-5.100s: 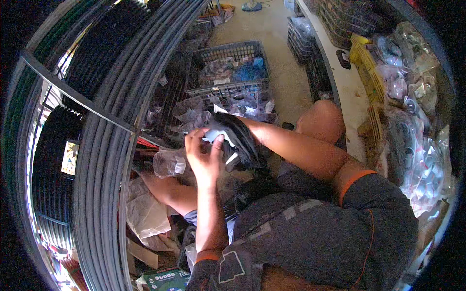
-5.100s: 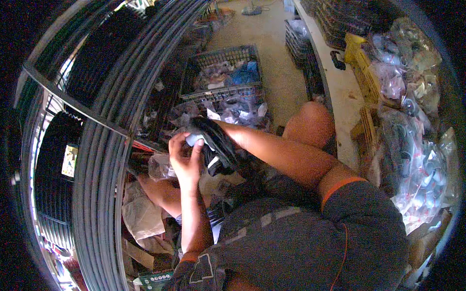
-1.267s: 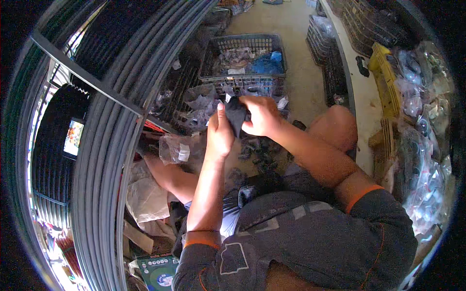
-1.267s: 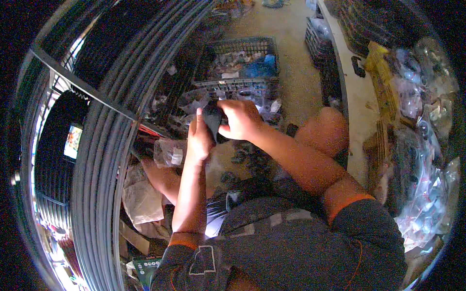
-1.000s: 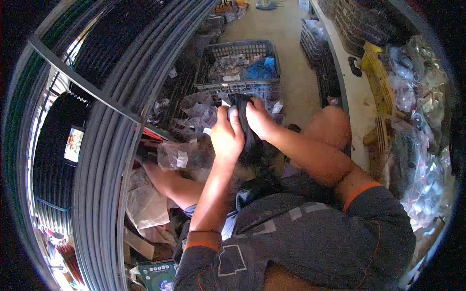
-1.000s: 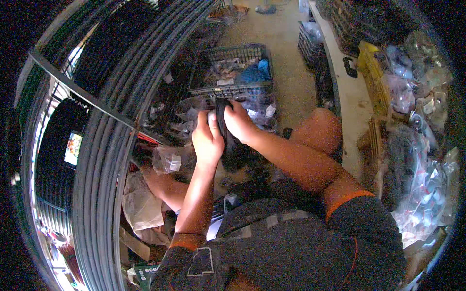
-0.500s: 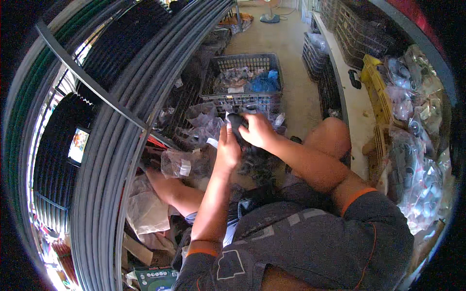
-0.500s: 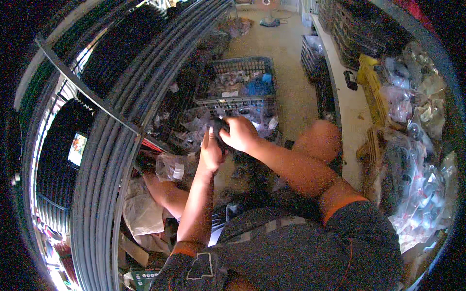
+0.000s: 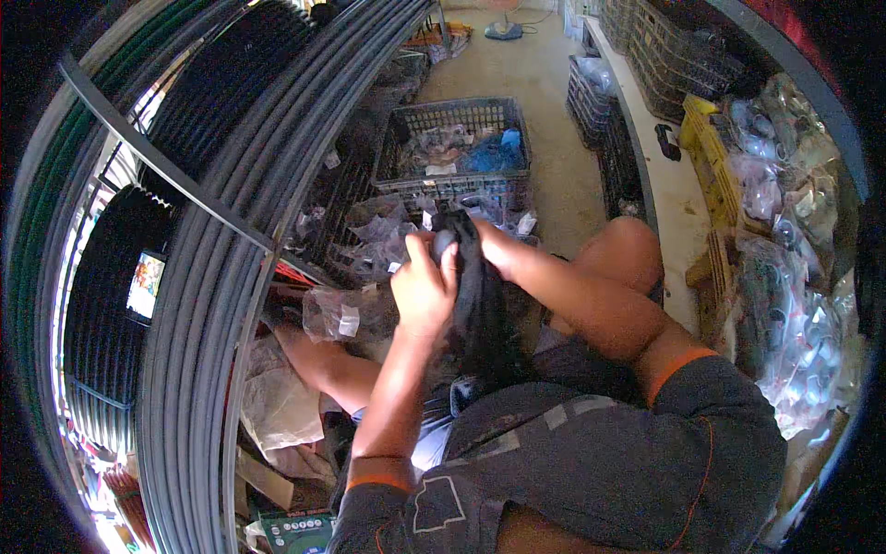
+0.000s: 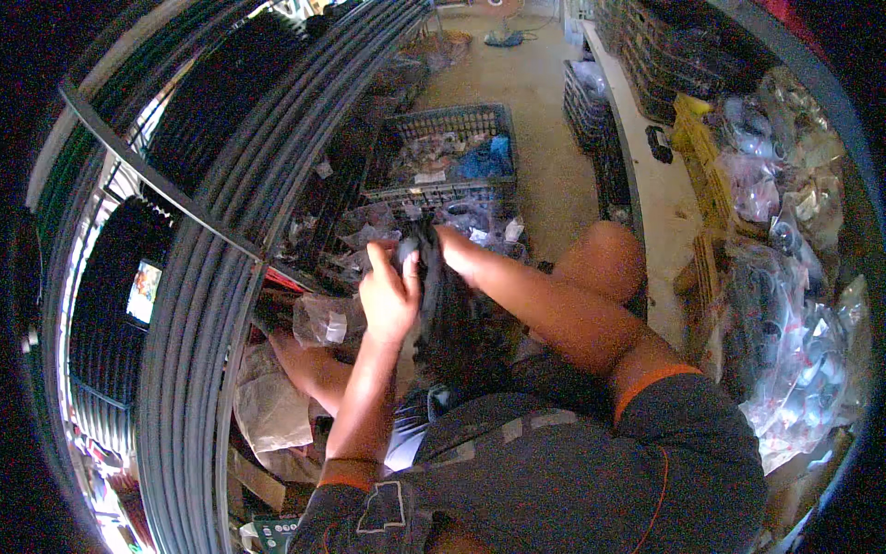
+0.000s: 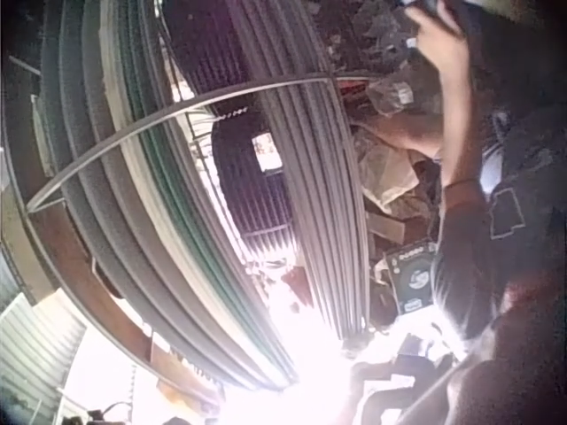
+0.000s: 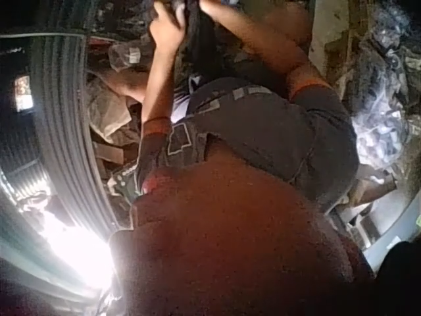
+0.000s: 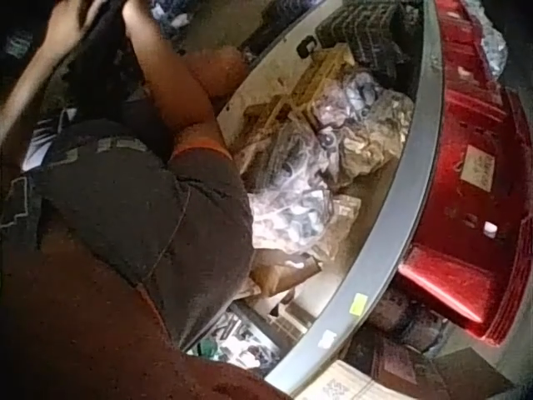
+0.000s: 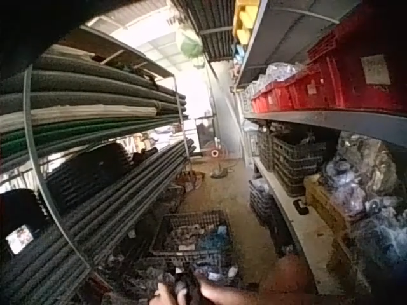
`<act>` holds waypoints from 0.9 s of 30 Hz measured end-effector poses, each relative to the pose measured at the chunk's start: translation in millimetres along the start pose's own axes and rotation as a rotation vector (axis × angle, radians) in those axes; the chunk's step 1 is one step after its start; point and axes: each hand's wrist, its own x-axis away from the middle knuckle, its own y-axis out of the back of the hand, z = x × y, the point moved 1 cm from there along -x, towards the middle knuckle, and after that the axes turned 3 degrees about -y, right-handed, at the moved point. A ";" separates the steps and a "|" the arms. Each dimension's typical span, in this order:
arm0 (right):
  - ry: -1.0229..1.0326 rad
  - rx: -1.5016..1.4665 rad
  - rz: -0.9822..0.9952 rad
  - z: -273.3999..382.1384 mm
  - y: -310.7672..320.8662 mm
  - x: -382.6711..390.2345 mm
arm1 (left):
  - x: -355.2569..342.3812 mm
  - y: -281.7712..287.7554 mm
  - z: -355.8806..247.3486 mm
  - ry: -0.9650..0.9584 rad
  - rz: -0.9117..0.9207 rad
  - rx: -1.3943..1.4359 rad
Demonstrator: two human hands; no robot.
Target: Checking and fitting a gray plastic component onto a black garment piece in a warehouse setting.
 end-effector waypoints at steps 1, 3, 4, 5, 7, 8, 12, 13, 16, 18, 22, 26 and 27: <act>-0.144 -0.099 0.047 2.4 -0.1 0.4 | -4.6 9.0 1.3 -0.184 0.022 -0.015; -0.243 -0.204 0.102 8.4 0.3 4.0 | -16.7 25.3 5.0 -0.497 0.034 -0.018; -0.238 -0.192 0.104 10.5 0.3 5.1 | -22.4 32.5 7.3 -0.615 0.035 -0.030; -0.233 -0.180 0.107 11.8 0.9 6.7 | -25.1 38.0 9.4 -0.653 0.074 -0.027; -0.224 -0.155 0.117 10.2 0.1 7.7 | -28.5 43.3 13.0 -0.691 0.111 -0.026; -0.219 -0.144 0.122 7.4 -1.1 7.8 | -28.4 43.1 15.0 -0.643 0.160 -0.035; -0.178 -0.044 -0.043 -2.7 -6.3 5.2 | -20.6 29.2 22.3 -0.431 0.156 0.091; -0.141 -0.303 0.002 -6.7 -12.5 5.6 | -16.0 25.3 24.4 -0.329 0.151 0.110; 0.398 0.123 -0.040 -1.1 -23.7 11.0 | -7.6 6.5 23.1 -0.154 0.030 0.240; 0.388 0.144 -0.188 5.2 -28.6 17.6 | 0.1 -4.8 16.3 -0.096 -0.038 0.321; 0.567 0.939 -0.330 32.2 -32.1 42.3 | 17.6 -15.9 -1.3 0.335 -0.025 0.858; 1.022 1.265 -0.175 56.6 -42.5 57.7 | 34.5 0.1 -10.6 0.919 0.255 1.542; 1.050 1.269 -0.138 58.7 -45.7 59.8 | 36.6 2.7 -14.6 0.852 0.294 1.598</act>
